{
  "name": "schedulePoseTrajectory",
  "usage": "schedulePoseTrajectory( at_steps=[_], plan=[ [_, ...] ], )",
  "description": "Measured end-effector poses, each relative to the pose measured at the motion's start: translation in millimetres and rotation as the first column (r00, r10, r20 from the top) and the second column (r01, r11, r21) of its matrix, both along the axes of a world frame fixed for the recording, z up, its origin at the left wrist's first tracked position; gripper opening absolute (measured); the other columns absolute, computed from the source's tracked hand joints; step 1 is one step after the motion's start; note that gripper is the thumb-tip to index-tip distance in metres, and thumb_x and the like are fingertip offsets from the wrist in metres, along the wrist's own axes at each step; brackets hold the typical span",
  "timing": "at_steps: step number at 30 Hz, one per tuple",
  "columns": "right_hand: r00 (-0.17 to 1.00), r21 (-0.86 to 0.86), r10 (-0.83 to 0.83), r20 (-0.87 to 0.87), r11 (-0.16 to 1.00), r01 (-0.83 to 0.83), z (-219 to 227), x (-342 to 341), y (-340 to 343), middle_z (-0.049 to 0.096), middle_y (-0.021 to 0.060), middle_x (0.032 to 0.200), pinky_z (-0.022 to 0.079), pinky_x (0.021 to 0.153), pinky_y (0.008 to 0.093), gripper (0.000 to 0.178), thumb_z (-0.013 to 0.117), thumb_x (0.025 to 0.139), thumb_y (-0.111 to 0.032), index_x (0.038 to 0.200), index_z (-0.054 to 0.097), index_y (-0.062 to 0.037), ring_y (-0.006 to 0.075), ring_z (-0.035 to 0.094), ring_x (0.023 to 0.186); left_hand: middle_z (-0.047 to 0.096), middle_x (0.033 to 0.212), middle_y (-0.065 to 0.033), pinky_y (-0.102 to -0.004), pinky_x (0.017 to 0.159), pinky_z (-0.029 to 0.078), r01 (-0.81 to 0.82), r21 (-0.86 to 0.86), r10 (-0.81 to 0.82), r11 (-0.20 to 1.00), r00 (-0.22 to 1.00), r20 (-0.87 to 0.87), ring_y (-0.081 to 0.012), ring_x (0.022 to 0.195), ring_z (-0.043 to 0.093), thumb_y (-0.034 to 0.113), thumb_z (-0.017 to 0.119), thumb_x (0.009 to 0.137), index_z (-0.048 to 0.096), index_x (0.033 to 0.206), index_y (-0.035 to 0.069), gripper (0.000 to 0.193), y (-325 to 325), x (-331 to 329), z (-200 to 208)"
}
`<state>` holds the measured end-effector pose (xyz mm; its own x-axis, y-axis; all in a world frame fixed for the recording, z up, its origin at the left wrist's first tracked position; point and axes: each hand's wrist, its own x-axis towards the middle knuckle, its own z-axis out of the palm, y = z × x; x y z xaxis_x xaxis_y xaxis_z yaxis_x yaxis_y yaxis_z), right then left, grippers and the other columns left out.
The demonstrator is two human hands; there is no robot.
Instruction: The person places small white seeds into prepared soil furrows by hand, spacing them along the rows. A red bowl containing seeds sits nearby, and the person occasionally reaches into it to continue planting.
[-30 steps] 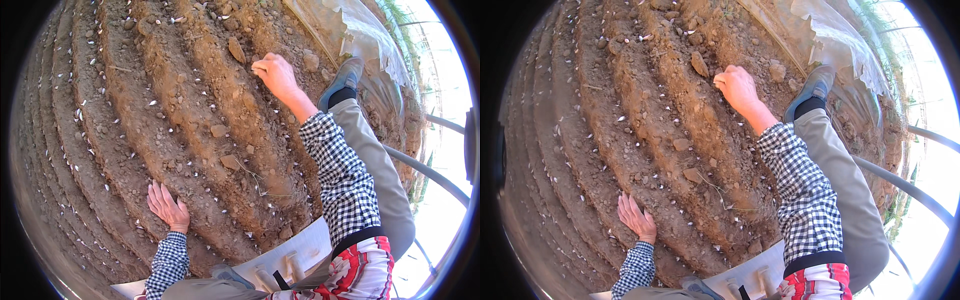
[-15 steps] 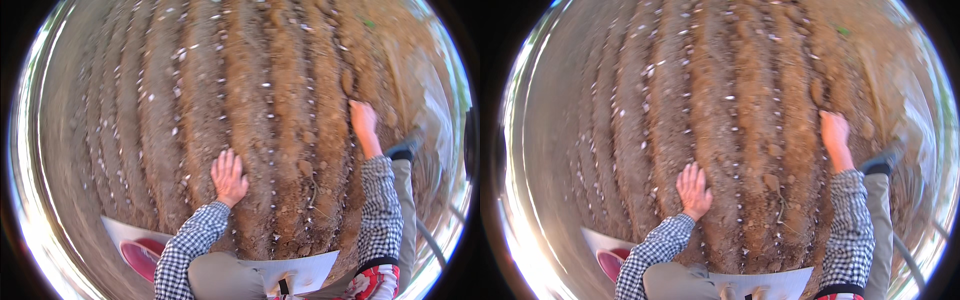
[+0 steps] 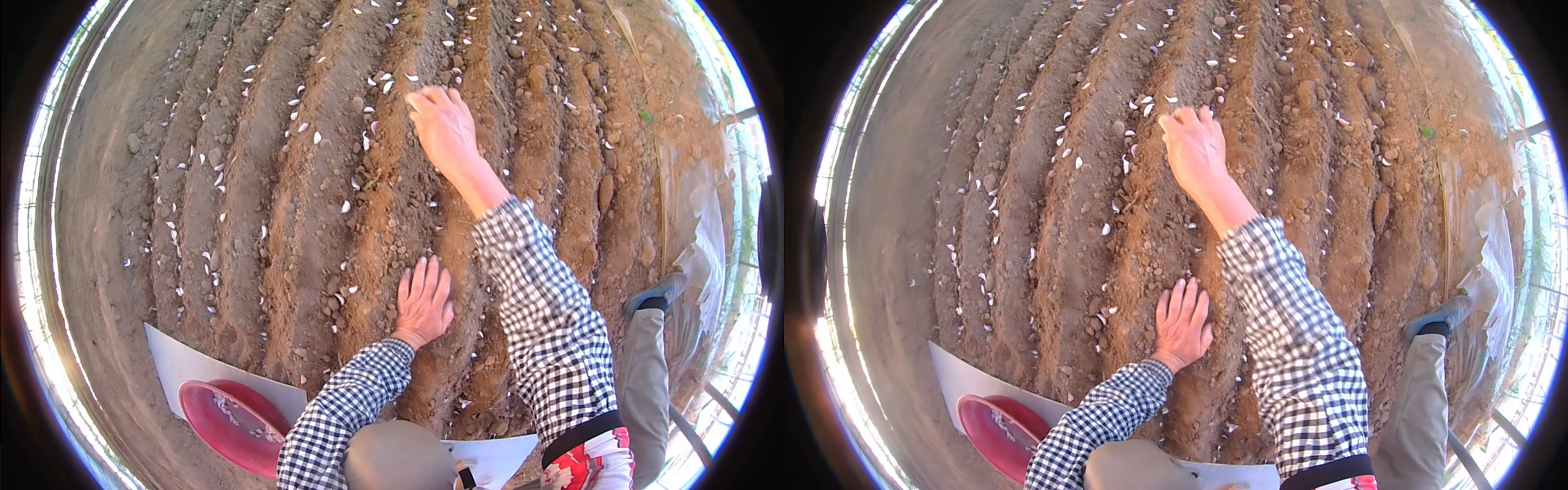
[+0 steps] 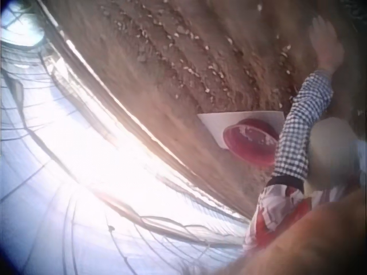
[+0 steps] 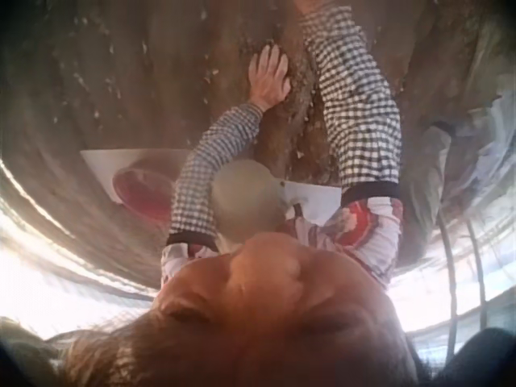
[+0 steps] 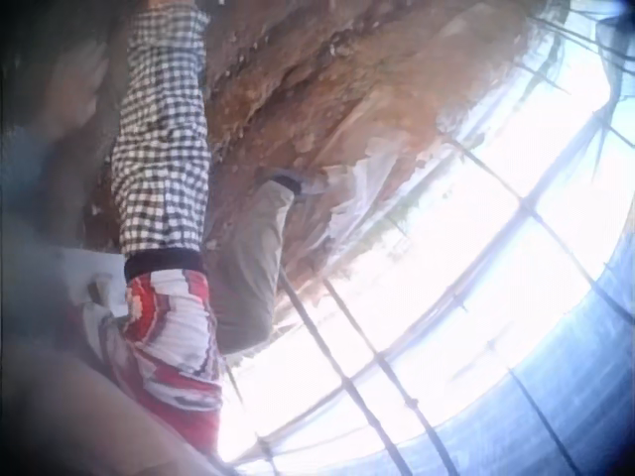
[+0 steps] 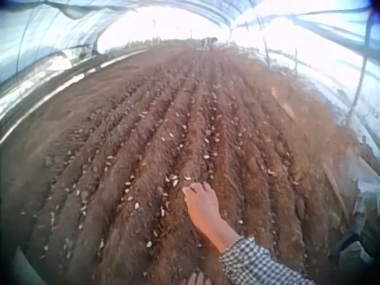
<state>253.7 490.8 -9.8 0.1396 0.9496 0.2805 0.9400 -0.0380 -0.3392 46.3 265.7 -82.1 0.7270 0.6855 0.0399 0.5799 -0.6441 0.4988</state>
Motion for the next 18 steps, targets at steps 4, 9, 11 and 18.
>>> schedulePoseTrajectory(
  at_steps=[4,9,11,18],
  plan=[
    [0.974,-0.086,-0.110,0.196,0.988,0.129,-5,-13,62,0.057,0.0084,0.136,0.047,0.096,0.0531,0.036,0.067,0.094,-0.020,0.129,0.064,-0.0161,0.0344,0.050,0.122,0.034,0.159,-0.0228,-0.0583,0.119,0.022,0.012,0.004,-0.012,1.000,0.999,0.036,-0.0411,0.147,0.030,0.033,0.065,0.082,0.044,0.145,0.005,0.072,1,0,-3],
    [0.980,-0.259,-0.035,0.196,0.962,0.086,-20,-16,97,0.059,0.0147,0.131,0.049,0.091,0.0545,0.028,0.063,0.093,-0.024,0.118,0.071,-0.0133,0.0373,0.052,0.122,0.035,0.158,-0.0242,-0.0562,0.119,0.022,0.048,0.002,-0.048,0.999,0.999,-0.002,-0.0398,0.148,0.030,0.033,0.060,0.086,0.044,0.144,0.005,0.067,3,-3,2],
    [0.995,-0.190,-0.043,0.088,0.980,0.060,-40,-11,103,0.064,0.0166,0.117,0.051,0.087,0.0513,0.023,0.060,0.092,-0.022,0.104,0.075,-0.0091,0.0369,0.058,0.113,0.034,0.159,-0.0254,-0.0578,0.121,0.017,-0.007,0.072,0.002,0.997,0.998,0.059,-0.0396,0.150,0.026,0.030,0.059,0.086,0.045,0.143,0.003,0.064,-1,-1,-19],
    [0.968,-0.094,-0.061,0.245,0.992,0.086,-44,8,87,0.068,0.0111,0.099,0.053,0.086,0.0435,0.015,0.063,0.087,-0.012,0.096,0.076,-0.0092,0.0340,0.063,0.095,0.031,0.158,-0.0269,-0.0621,0.118,0.017,0.030,-0.108,-0.035,0.994,0.999,-0.042,-0.0474,0.148,0.023,0.014,0.054,0.089,0.041,0.138,-0.013,0.058,-4,-8,-22]
  ],
)
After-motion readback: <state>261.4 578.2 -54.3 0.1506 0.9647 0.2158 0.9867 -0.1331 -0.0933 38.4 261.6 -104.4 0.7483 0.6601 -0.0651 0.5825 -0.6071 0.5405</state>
